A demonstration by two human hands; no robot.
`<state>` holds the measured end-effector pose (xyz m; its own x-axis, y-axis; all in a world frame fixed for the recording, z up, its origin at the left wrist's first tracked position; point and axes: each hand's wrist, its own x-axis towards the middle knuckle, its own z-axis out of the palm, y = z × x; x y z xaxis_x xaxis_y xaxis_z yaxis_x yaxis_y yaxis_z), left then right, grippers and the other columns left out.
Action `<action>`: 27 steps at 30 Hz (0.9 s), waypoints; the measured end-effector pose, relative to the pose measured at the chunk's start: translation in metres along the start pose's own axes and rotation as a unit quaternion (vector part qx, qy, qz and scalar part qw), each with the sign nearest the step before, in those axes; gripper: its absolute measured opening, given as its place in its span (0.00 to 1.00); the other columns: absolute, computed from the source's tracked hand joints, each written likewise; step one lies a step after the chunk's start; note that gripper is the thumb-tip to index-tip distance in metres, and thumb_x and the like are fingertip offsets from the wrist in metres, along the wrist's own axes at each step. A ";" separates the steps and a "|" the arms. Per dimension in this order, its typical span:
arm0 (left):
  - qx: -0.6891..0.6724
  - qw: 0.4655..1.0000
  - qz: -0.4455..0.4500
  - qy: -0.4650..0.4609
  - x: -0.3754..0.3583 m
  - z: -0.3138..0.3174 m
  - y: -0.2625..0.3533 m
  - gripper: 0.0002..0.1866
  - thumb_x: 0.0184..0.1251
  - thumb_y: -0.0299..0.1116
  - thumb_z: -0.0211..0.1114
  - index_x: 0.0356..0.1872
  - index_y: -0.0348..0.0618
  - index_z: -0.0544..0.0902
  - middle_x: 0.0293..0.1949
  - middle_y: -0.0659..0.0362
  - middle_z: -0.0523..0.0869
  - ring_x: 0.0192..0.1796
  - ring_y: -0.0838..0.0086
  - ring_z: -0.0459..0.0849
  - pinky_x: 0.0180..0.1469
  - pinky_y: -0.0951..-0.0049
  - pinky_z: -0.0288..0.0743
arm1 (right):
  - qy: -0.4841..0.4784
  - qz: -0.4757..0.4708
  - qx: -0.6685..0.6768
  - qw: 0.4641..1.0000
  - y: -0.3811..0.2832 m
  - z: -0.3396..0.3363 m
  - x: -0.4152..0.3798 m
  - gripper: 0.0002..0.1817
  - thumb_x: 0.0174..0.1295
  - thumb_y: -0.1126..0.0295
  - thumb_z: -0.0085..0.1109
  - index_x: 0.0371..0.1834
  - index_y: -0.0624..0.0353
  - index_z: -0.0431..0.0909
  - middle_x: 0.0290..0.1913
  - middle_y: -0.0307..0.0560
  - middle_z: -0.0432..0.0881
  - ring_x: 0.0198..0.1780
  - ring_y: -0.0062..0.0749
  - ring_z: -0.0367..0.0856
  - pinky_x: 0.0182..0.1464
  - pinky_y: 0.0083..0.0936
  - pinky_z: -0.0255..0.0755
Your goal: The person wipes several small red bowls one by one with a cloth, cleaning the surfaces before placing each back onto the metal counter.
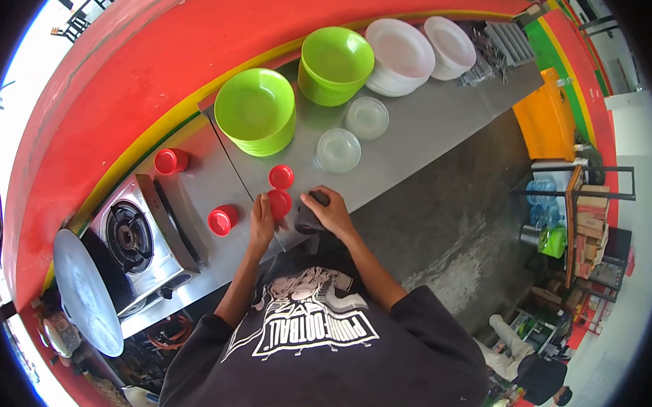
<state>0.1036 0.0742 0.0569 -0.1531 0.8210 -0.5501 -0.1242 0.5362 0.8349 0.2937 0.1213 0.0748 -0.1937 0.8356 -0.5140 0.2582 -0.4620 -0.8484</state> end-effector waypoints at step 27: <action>0.363 0.913 0.060 0.176 0.096 0.030 -0.047 0.34 0.78 0.53 0.43 0.75 0.44 0.50 0.28 0.36 0.85 0.34 0.39 0.85 0.35 0.44 0.76 | 0.012 -0.080 -0.037 0.996 0.057 0.032 0.067 0.28 0.60 0.55 0.67 0.55 0.67 0.78 0.47 0.56 0.85 0.50 0.39 0.84 0.54 0.30 0.74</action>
<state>0.1240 0.1336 -0.0344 -0.4449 0.8370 -0.3185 0.5777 0.5400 0.6121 0.2647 0.1417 -0.0118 -0.2161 0.9035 -0.3701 0.2949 -0.3009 -0.9069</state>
